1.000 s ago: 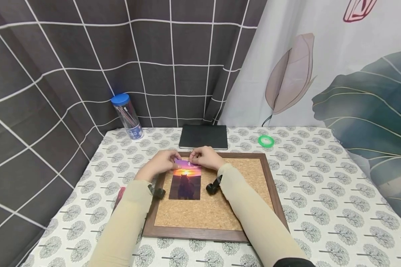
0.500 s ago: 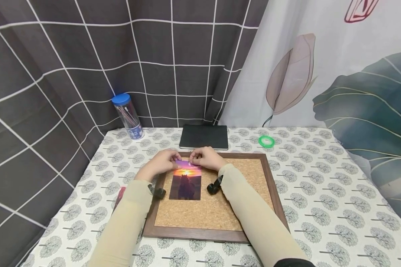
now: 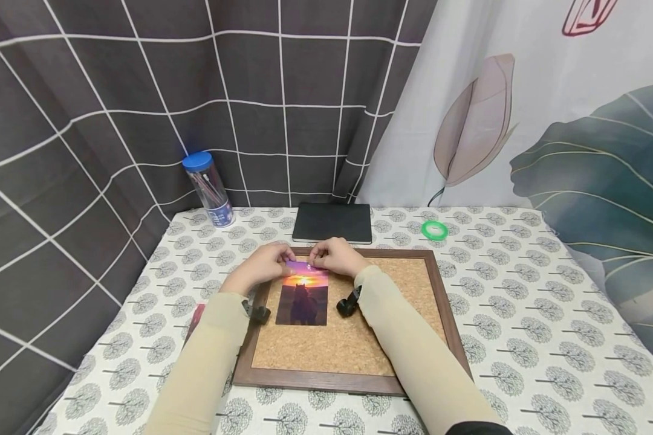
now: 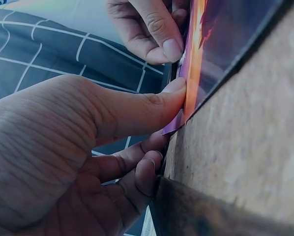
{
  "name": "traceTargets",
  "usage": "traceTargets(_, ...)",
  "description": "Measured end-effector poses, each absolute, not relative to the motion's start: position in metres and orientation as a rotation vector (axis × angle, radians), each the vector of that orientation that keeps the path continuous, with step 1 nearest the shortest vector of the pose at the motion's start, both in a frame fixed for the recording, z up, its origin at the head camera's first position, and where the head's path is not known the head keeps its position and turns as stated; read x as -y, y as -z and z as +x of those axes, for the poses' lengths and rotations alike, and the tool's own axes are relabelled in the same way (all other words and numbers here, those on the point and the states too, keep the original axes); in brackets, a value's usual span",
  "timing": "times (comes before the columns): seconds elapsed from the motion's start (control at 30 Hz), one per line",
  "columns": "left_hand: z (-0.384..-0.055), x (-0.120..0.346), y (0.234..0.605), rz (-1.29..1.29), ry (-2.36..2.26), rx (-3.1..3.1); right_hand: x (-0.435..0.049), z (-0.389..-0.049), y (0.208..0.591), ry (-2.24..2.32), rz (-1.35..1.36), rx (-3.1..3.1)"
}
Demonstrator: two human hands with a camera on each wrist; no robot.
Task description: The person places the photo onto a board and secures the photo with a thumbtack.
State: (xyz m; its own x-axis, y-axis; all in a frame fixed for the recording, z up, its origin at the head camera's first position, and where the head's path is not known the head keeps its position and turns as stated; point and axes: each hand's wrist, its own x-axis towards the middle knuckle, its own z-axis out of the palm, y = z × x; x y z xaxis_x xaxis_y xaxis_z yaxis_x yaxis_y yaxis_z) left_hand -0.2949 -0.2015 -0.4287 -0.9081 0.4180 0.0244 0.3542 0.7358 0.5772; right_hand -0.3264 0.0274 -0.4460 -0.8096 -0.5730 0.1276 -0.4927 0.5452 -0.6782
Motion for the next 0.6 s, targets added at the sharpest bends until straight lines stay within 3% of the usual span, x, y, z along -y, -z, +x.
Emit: traceTargets(0.6,-0.2899,0.2004,0.4240,0.630,-0.890,-2.826,-0.0262,-0.3279,0.4480,1.102,-0.864,-2.674)
